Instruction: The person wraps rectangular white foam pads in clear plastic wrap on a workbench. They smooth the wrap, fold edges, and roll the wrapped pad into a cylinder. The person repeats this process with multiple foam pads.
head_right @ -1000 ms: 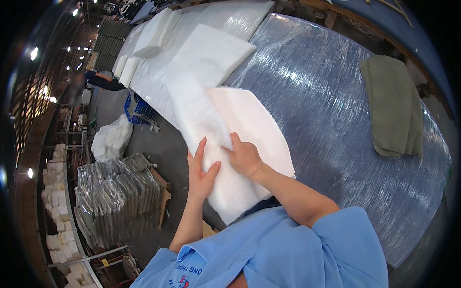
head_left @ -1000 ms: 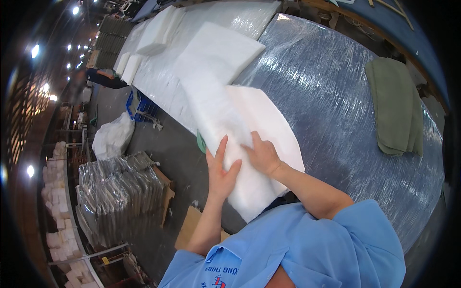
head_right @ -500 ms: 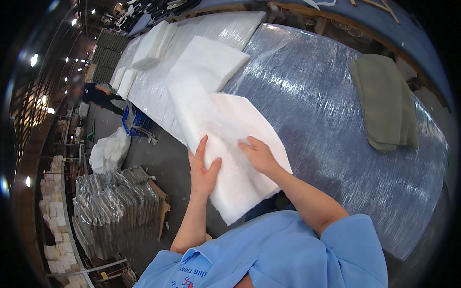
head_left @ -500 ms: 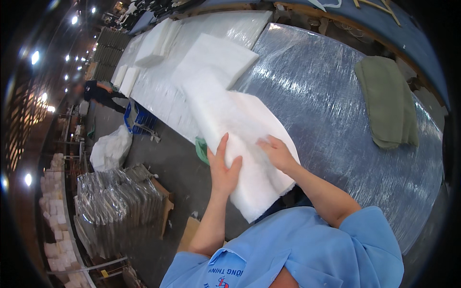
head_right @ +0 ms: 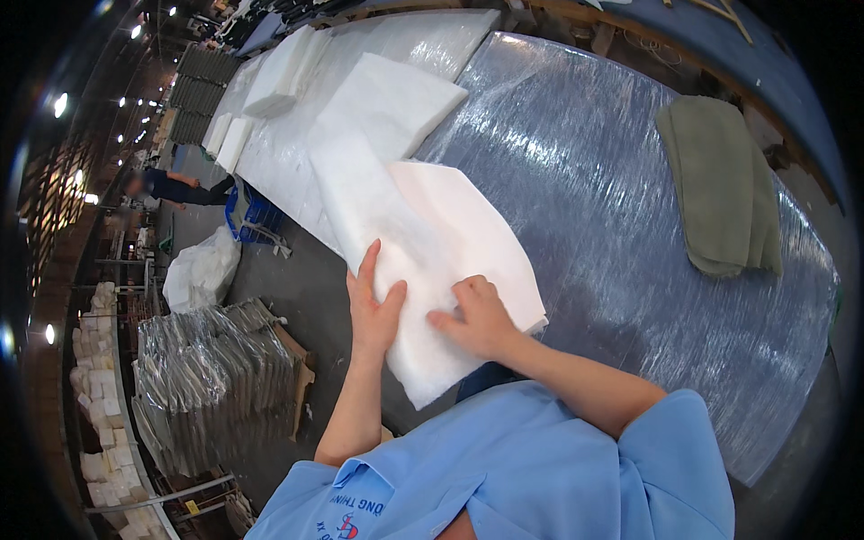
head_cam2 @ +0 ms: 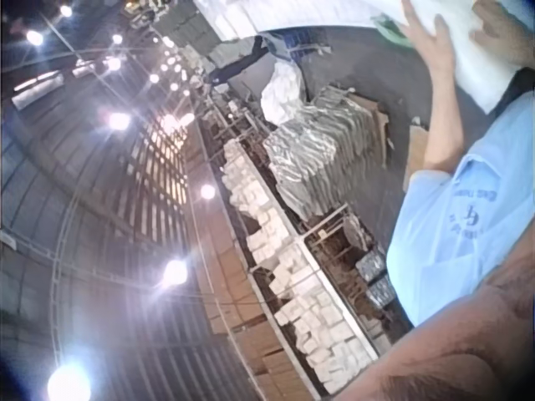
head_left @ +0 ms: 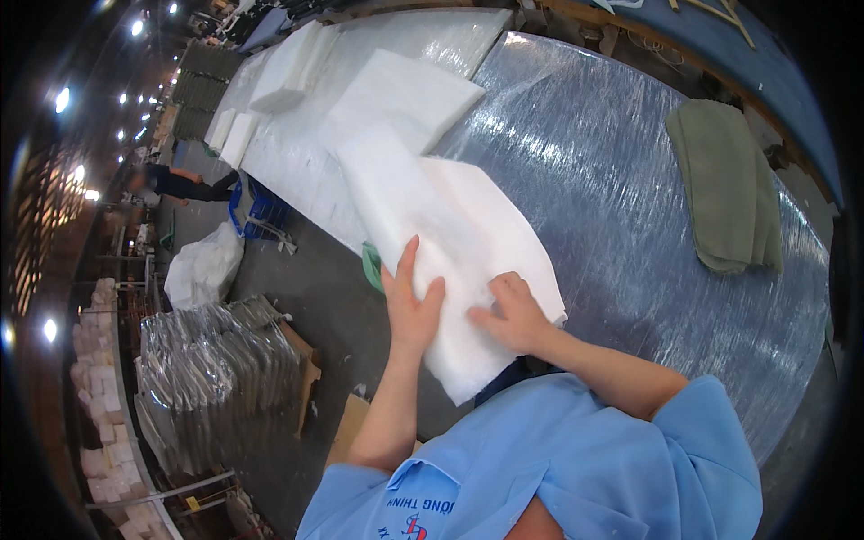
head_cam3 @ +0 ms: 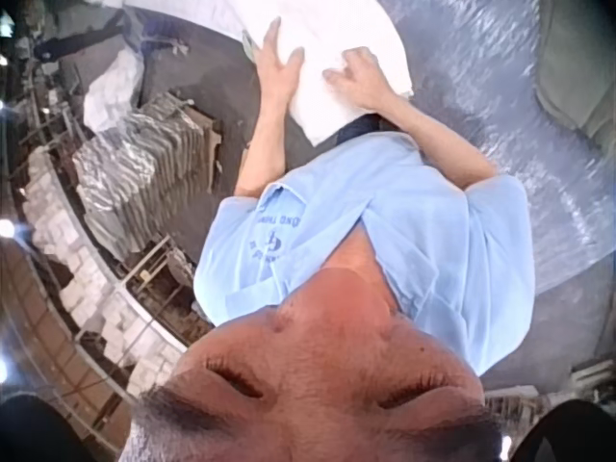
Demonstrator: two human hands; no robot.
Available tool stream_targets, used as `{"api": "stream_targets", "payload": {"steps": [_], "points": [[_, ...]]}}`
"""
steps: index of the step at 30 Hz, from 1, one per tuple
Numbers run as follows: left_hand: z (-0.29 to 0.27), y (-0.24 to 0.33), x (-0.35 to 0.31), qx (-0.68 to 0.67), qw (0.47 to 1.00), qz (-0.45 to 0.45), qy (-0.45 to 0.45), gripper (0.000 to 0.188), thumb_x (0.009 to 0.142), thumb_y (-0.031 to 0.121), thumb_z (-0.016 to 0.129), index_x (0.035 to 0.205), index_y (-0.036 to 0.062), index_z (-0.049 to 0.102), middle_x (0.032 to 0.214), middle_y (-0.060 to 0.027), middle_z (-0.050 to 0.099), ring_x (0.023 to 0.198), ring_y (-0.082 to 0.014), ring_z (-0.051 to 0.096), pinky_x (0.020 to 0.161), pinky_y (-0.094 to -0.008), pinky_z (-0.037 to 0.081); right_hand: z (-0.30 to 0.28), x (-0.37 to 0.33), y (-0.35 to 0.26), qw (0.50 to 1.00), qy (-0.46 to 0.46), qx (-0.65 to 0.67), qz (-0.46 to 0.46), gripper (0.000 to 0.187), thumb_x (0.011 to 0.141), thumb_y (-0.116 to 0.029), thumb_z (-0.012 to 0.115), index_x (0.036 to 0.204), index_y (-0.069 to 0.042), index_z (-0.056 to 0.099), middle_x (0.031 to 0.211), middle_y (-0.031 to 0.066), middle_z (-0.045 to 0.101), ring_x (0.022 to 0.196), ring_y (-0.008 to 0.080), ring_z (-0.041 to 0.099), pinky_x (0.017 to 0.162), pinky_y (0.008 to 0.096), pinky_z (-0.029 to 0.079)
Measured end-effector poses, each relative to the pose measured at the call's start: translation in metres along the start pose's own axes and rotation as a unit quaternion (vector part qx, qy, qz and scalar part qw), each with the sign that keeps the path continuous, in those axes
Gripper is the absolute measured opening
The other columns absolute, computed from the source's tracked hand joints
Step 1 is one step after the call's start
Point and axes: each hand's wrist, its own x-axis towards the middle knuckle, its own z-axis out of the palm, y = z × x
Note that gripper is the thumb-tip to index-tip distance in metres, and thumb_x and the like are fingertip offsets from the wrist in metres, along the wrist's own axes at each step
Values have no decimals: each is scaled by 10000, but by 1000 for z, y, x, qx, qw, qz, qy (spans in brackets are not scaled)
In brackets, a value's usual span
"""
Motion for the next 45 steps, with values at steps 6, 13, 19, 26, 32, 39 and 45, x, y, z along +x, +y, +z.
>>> {"api": "stream_targets", "payload": {"steps": [6, 13, 19, 26, 32, 39, 45], "points": [[2, 3, 3, 7, 1000, 13, 4, 737, 845, 16, 690, 1551, 93, 492, 1529, -289, 369, 1409, -428, 452, 1168, -462, 402, -4, 4, -24, 997, -33, 73, -6, 258, 937, -185, 731, 1032, -21, 557, 896, 213, 615, 812, 362, 625, 720, 431, 500], [-9, 2, -27, -94, 994, -46, -25, 864, 877, 77, 740, 1641, 102, 338, 1613, -307, 266, 1478, -415, 381, 1200, -459, 364, -3, 4, -10, 996, -19, 83, -23, 281, 883, -33, 675, 1084, -51, 480, 802, 238, 618, 768, 459, 658, 660, 487, 498], [4, 15, -54, -5, 999, -23, -30, 885, 881, 104, 756, 1649, 86, 316, 1640, -330, 184, 1517, -437, 296, 1222, -486, 312, 5, 24, 35, 999, -34, -20, -2, 249, 896, -68, 629, 1103, -67, 492, 875, 265, 673, 843, 489, 679, 741, 547, 526], [6, 9, -53, -37, 999, -31, -8, 833, 900, 119, 733, 1634, 63, 343, 1640, -370, 187, 1525, -498, 256, 1231, -516, 280, -22, 34, 16, 976, -68, 122, 165, 341, 959, -281, 690, 1169, -67, 528, 1021, 251, 703, 936, 451, 691, 813, 533, 526], [4, 25, -46, 30, 998, -6, -48, 849, 897, 104, 718, 1642, 62, 312, 1635, -372, 194, 1530, -493, 238, 1244, -510, 246, 1, 42, 16, 996, -76, 6, -39, 282, 970, -290, 678, 1047, -35, 584, 966, 237, 695, 929, 461, 670, 792, 542, 518], [1, 12, -48, 36, 999, -33, -17, 872, 868, 26, 685, 1647, 59, 297, 1591, -275, 293, 1467, -379, 374, 1222, -465, 313, -15, 33, 39, 991, -84, 40, 95, 344, 991, -284, 654, 1186, -4, 606, 1009, 242, 674, 965, 440, 659, 861, 486, 515], [4, 9, -50, 12, 999, -41, -9, 854, 890, 80, 705, 1646, 74, 306, 1634, -353, 219, 1523, -462, 272, 1239, -508, 264, -2, -18, -1, 995, -43, -85, -17, 404, 999, -351, 670, 1083, 40, 610, 1085, 194, 614, 1008, 375, 614, 909, 446, 488]]}}
